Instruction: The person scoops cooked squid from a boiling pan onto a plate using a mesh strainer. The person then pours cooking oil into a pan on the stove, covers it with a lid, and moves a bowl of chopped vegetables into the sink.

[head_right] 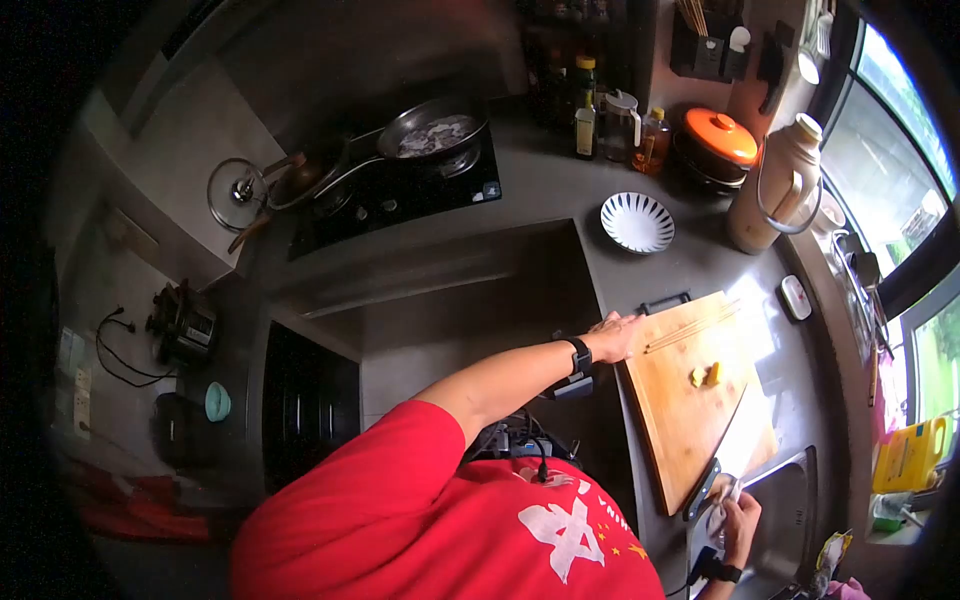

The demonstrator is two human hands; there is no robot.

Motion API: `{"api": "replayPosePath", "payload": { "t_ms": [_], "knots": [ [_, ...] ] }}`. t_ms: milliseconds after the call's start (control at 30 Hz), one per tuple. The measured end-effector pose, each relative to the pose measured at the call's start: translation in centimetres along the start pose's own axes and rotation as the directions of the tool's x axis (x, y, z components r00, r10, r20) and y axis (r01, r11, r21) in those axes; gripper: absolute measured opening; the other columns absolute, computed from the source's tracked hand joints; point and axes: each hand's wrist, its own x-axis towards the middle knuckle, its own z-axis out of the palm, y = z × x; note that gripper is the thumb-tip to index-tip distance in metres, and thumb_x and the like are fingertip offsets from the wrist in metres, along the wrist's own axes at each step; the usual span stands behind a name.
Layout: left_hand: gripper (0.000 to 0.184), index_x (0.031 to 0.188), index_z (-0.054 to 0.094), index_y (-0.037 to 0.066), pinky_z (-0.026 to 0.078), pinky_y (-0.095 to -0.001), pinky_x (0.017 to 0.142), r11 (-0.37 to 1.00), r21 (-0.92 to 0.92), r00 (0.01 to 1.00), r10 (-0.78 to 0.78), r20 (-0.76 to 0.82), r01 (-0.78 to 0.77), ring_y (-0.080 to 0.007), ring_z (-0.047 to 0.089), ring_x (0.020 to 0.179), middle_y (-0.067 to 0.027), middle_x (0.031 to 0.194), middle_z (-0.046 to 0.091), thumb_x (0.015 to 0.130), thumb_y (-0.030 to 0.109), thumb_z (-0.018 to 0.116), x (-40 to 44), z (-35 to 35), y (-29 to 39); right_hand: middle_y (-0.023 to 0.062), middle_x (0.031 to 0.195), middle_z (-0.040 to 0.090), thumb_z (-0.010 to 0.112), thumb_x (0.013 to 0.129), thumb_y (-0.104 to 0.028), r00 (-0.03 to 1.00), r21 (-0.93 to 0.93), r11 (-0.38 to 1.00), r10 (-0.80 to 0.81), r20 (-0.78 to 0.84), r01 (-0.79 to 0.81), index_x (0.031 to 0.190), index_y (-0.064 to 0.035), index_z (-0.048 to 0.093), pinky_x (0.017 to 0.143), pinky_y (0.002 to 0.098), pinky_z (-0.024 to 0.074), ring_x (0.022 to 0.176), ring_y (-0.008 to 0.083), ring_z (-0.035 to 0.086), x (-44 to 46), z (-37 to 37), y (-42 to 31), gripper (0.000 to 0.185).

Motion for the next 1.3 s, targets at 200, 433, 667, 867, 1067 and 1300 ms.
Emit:
{"api": "replayPosePath", "payload": {
  "t_ms": [200,433,667,867,1067,1300],
  "knots": [
    [0.089,0.137,0.039,0.012,0.043,-0.0466,0.101,0.992,0.082,0.983,0.082,0.165,-0.097,-0.0384,0.048,0.121,-0.0087,0.133,0.055,0.063,0.021,0.087,0.1,-2.0,0.4,0.0003,0.071,0.059,0.052,0.081,-0.001,0.950,0.088,0.986,-0.110,-0.291,0.141,0.098,0.0031,0.062,0.050,0.0212,0.0371,0.058,0.0068,0.051,3.6,-5.1,-3.1,0.020],
    [0.087,0.134,0.041,0.009,0.048,-0.0520,0.095,0.987,0.116,0.993,0.113,0.017,-0.115,-0.0377,0.048,0.123,-0.0113,0.127,0.056,0.062,0.020,0.087,0.5,0.2,-0.1,0.0033,0.090,0.063,0.057,0.086,0.006,0.761,-0.379,0.830,-0.540,-0.361,0.409,0.124,0.0031,0.057,0.057,0.0226,0.0458,0.069,0.0078,0.056,14.8,-9.2,2.0,0.038],
    [0.095,0.147,0.031,0.009,0.046,-0.0498,0.095,0.987,0.124,0.993,0.089,0.080,-0.099,-0.0351,0.047,0.120,-0.0098,0.131,0.052,0.068,0.022,0.082,0.7,0.1,0.1,0.0145,0.071,0.064,0.066,0.085,-0.010,0.990,-0.560,0.827,-0.109,-0.088,0.042,0.093,0.0048,0.066,0.060,0.0342,0.0479,0.063,0.0195,0.061,12.3,-2.4,0.0,0.017],
    [0.091,0.144,0.035,0.007,0.049,-0.0491,0.092,0.979,0.148,0.989,0.139,0.042,-0.144,-0.0351,0.048,0.121,-0.0124,0.126,0.055,0.068,0.022,0.082,0.5,0.4,0.0,0.0195,0.070,0.062,0.077,0.074,-0.017,0.982,-0.716,0.698,-0.143,-0.122,0.013,0.081,0.0028,0.068,0.068,0.0429,0.0492,0.070,0.0334,0.063,11.0,-0.4,-0.7,0.023],
    [0.093,0.144,0.035,0.007,0.047,-0.0497,0.094,0.988,0.111,0.993,0.103,0.065,-0.109,-0.0341,0.047,0.121,-0.0114,0.129,0.054,0.067,0.021,0.085,0.3,-0.2,0.4,0.0206,0.072,0.063,0.078,0.072,-0.018,0.972,-0.756,0.653,-0.202,-0.120,0.043,0.083,0.0015,0.069,0.069,0.0440,0.0491,0.071,0.0353,0.063,10.8,-0.6,-1.0,0.024],
    [0.092,0.144,0.035,0.008,0.047,-0.0501,0.093,0.984,0.093,0.988,0.152,0.020,-0.153,-0.0349,0.046,0.122,-0.0116,0.127,0.055,0.068,0.021,0.084,0.7,0.8,-0.6,0.0213,0.072,0.065,0.078,0.072,-0.018,0.981,-0.715,0.698,-0.160,-0.111,0.033,0.082,0.0011,0.071,0.070,0.0438,0.0507,0.072,0.0359,0.065,11.0,-0.8,-1.2,0.023]
  ]
}}
